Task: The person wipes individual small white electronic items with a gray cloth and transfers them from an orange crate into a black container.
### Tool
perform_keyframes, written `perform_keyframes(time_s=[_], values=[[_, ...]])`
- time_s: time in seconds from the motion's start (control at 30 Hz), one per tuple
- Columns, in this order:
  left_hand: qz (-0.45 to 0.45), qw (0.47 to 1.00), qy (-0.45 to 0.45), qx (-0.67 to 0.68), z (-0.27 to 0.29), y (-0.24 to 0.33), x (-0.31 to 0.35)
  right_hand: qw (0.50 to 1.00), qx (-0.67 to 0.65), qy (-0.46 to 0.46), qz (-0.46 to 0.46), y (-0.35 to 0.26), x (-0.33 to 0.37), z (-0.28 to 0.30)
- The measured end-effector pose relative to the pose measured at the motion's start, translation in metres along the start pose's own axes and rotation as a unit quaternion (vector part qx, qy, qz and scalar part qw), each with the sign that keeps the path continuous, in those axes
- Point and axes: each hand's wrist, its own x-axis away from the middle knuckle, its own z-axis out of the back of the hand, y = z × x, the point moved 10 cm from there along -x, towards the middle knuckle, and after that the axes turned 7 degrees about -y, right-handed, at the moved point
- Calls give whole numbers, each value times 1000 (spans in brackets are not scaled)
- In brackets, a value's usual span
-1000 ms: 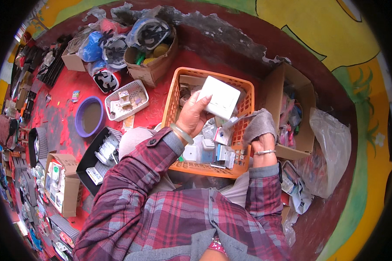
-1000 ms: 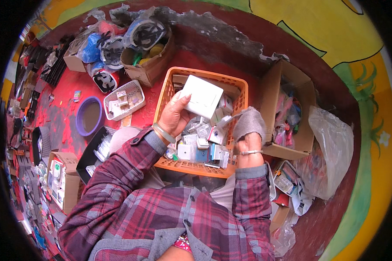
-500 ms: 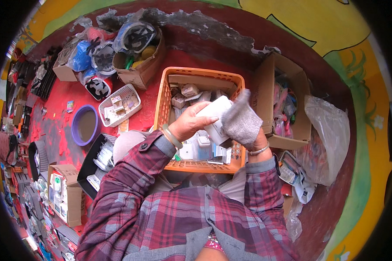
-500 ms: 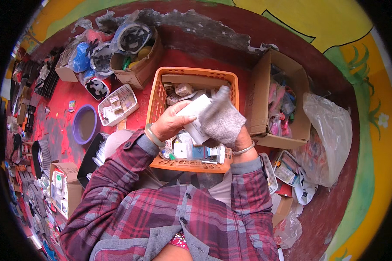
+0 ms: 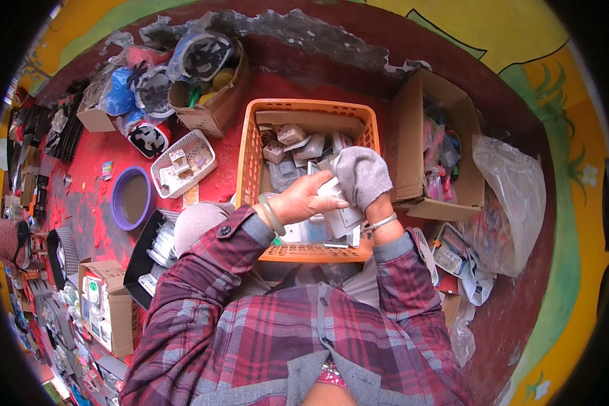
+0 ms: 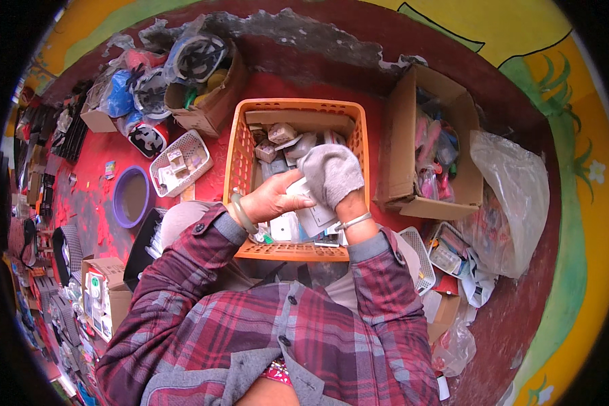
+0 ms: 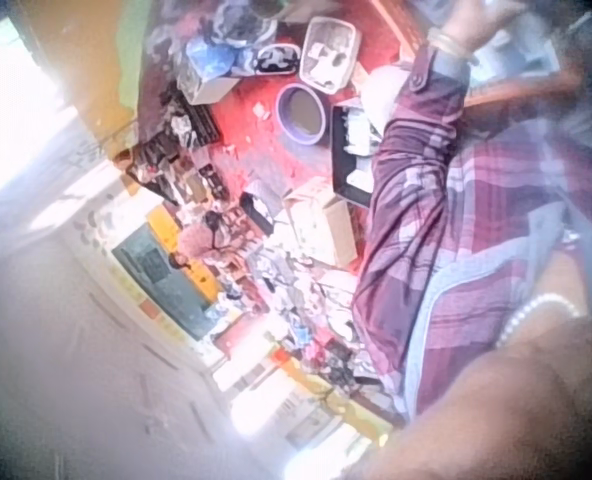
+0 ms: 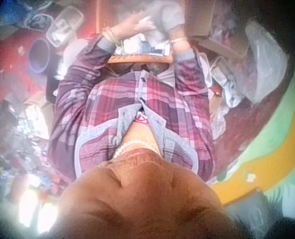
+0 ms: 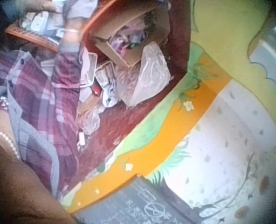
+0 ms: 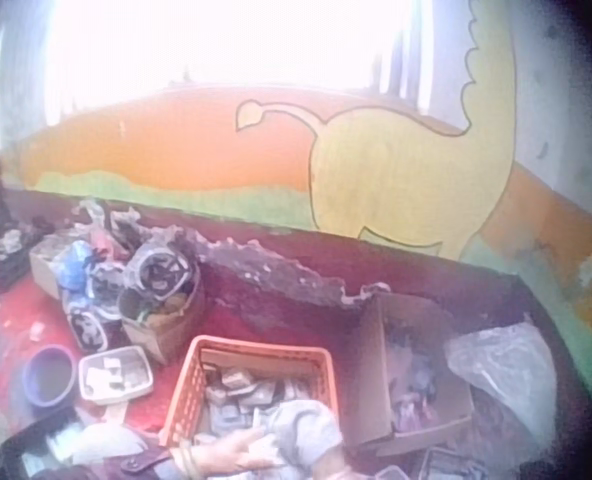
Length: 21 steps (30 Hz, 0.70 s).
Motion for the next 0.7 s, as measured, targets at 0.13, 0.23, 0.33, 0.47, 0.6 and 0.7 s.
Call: perform_keyframes(time_s=[0.13,0.23,0.33,0.47,0.6,0.7], values=[[51,986,8,160,-2,-20,0,990,101,-88,-35,1,-24,15],[15,942,68,329,10,-28,-1,992,102,-68,-40,4,-28,37],[-15,926,127,356,25,-28,-2,973,214,-62,-60,-12,-27,46],[-84,970,199,114,28,-20,2,989,-118,81,-43,-5,10,4],[-67,975,197,83,18,-26,9,952,-219,45,-208,22,16,-14],[-92,968,233,4,22,-8,13,955,-176,68,-230,25,17,-6]])
